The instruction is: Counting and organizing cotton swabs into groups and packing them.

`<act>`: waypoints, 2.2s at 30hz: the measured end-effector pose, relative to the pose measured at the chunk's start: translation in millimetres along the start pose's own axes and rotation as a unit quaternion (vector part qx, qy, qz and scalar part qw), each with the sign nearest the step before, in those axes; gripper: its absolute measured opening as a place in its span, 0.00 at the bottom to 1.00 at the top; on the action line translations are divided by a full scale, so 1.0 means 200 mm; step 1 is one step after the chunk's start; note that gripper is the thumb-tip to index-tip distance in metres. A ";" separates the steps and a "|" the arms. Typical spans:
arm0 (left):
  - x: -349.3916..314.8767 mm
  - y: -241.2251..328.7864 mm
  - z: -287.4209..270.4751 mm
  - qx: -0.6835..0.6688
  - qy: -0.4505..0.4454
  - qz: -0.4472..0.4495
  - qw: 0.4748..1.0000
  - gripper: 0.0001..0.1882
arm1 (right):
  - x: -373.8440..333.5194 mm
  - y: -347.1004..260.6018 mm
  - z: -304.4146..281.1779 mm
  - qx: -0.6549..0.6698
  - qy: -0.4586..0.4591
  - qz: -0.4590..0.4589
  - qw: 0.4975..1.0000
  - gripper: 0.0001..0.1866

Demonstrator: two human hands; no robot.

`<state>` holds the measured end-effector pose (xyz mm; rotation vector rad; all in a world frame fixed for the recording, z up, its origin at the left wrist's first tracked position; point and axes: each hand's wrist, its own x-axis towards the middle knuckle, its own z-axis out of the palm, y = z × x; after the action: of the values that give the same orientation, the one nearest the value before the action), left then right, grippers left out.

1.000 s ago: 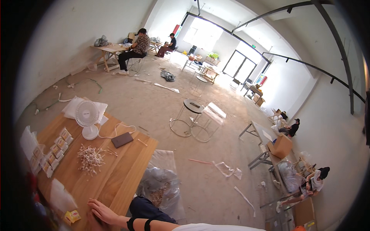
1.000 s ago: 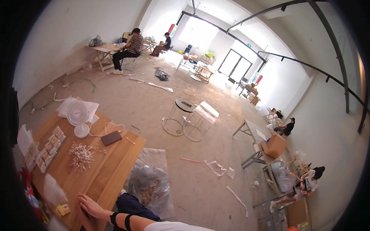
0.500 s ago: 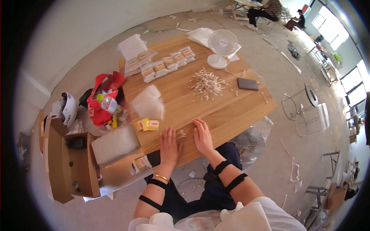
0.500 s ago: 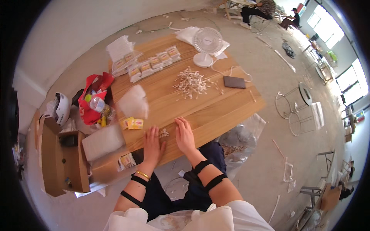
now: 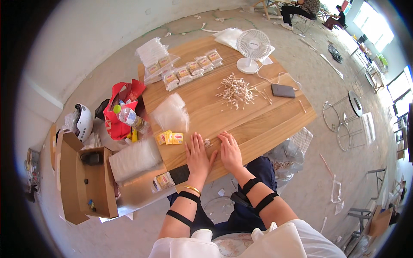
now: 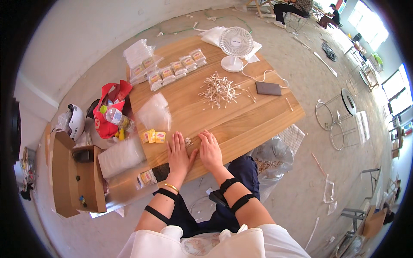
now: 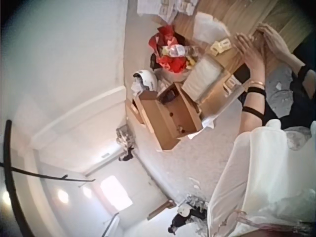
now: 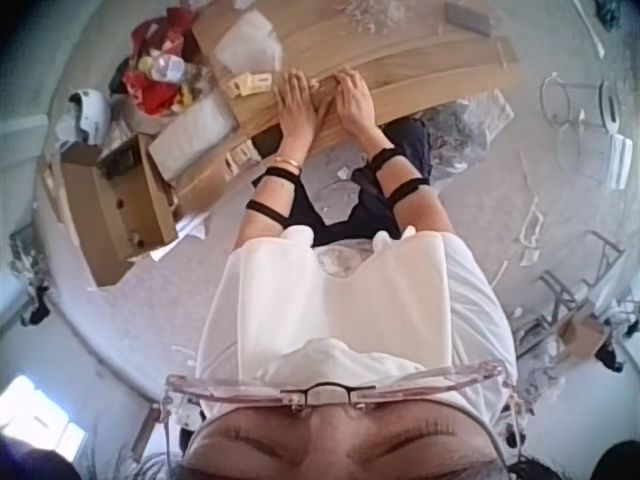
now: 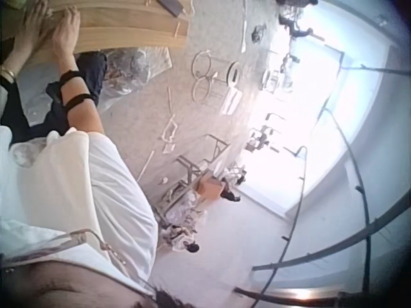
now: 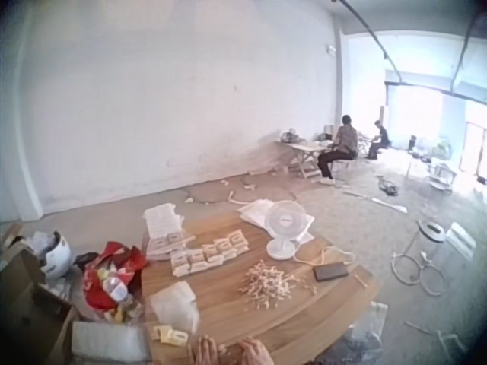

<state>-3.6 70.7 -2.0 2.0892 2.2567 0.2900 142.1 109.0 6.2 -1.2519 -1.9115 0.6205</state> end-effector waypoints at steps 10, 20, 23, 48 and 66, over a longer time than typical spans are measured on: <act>-0.11 -0.19 0.16 0.086 -0.058 0.037 0.994 0.48 | 0.02 -0.06 0.11 -0.147 -0.128 0.047 0.980 0.24; 0.05 0.01 0.15 0.121 0.121 0.071 0.983 0.39 | 0.00 0.13 0.06 -0.066 -0.027 0.010 0.997 0.27; 0.01 0.05 0.09 0.220 0.008 0.065 0.973 0.43 | 0.00 0.15 0.09 -0.044 -0.013 -0.001 0.999 0.28; 0.00 -0.12 0.22 -0.055 0.221 0.135 0.964 0.41 | -0.80 -0.28 -3.55 0.426 0.654 -0.084 0.620 0.50; -0.01 -0.02 0.16 0.003 0.098 0.046 0.994 0.41 | -0.76 -0.64 -3.18 0.305 0.128 0.018 0.943 0.38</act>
<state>-2.0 71.4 -34.6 2.2631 2.2674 0.5152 617.9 -85.7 429.6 -0.9087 -1.3325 0.9307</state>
